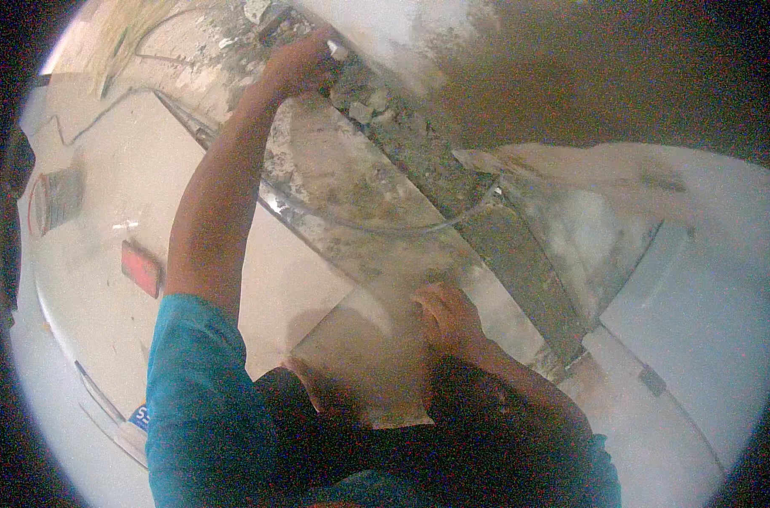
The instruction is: The person walks into a room under renovation, picks up a floor tile, and kneels to measure and mark it with a tape measure and pencil. The person adjusts the tile position and takes multiple measurements before marking the tile.
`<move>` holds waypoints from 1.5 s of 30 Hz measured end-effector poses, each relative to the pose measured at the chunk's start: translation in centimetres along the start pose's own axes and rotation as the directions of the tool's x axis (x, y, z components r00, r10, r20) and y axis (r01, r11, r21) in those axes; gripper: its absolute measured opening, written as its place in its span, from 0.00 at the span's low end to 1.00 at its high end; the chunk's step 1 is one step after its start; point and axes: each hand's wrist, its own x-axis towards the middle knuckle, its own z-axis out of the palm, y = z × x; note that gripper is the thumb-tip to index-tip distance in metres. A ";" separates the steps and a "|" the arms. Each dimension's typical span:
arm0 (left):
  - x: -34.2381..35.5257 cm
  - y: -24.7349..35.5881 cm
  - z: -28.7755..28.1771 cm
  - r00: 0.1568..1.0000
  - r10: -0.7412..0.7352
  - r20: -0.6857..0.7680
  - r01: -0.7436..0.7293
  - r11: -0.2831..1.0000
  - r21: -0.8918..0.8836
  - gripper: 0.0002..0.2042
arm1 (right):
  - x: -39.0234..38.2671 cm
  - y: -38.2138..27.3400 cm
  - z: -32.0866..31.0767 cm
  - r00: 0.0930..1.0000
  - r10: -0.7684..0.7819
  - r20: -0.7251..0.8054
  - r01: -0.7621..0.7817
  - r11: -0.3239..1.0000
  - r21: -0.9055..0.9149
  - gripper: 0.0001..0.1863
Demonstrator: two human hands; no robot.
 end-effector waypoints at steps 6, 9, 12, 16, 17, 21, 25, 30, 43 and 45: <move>-1.9 1.1 -0.8 0.977 0.134 -0.164 -0.107 0.981 0.164 0.28 | -0.4 -0.1 -0.4 0.999 0.007 0.037 -0.006 0.999 -0.051 0.20; -1.6 0.1 -1.7 0.957 0.224 -0.185 -0.188 0.963 0.193 0.26 | -0.4 -0.1 -0.4 0.999 0.040 0.029 -0.039 0.999 -0.012 0.20; -1.0 -1.2 -1.4 0.960 0.187 -0.209 -0.106 0.933 0.345 0.25 | -0.3 0.0 -0.2 0.998 0.065 0.026 -0.065 0.998 -0.011 0.21; 0.0 -2.1 -0.1 0.991 0.066 -0.120 -0.039 0.977 0.210 0.25 | -0.2 0.1 -0.2 1.000 0.028 -0.015 -0.028 1.000 -0.010 0.21; 0.2 -2.1 0.2 0.986 0.076 -0.147 -0.048 0.981 0.188 0.24 | -0.3 0.1 -0.3 1.000 0.023 -0.007 -0.023 0.999 -0.026 0.21; 1.0 -2.6 0.1 0.956 0.252 -0.149 -0.206 0.940 0.272 0.22 | -0.4 -0.1 -0.9 0.999 0.048 0.006 -0.048 0.999 0.017 0.21; 0.8 -3.0 -0.7 0.973 0.219 -0.074 -0.202 0.962 0.184 0.23 | -0.3 -0.5 -1.5 0.999 0.047 0.020 -0.047 0.999 -0.011 0.19; 0.3 -3.6 -2.0 0.870 -0.169 -0.464 0.031 0.957 -0.290 0.11 | -0.4 -0.4 -1.4 0.997 0.012 -0.070 -0.014 1.000 -0.025 0.13; -3.0 -3.0 -3.2 0.963 -0.110 -0.244 0.175 0.948 0.264 0.37 | -0.6 0.6 -0.7 0.993 0.107 0.051 -0.107 0.994 0.004 0.23; -4.3 1.0 -0.8 0.996 0.084 -0.036 -0.069 0.948 0.310 0.33 | -0.4 0.4 -0.6 0.995 0.082 0.052 -0.080 0.996 -0.037 0.23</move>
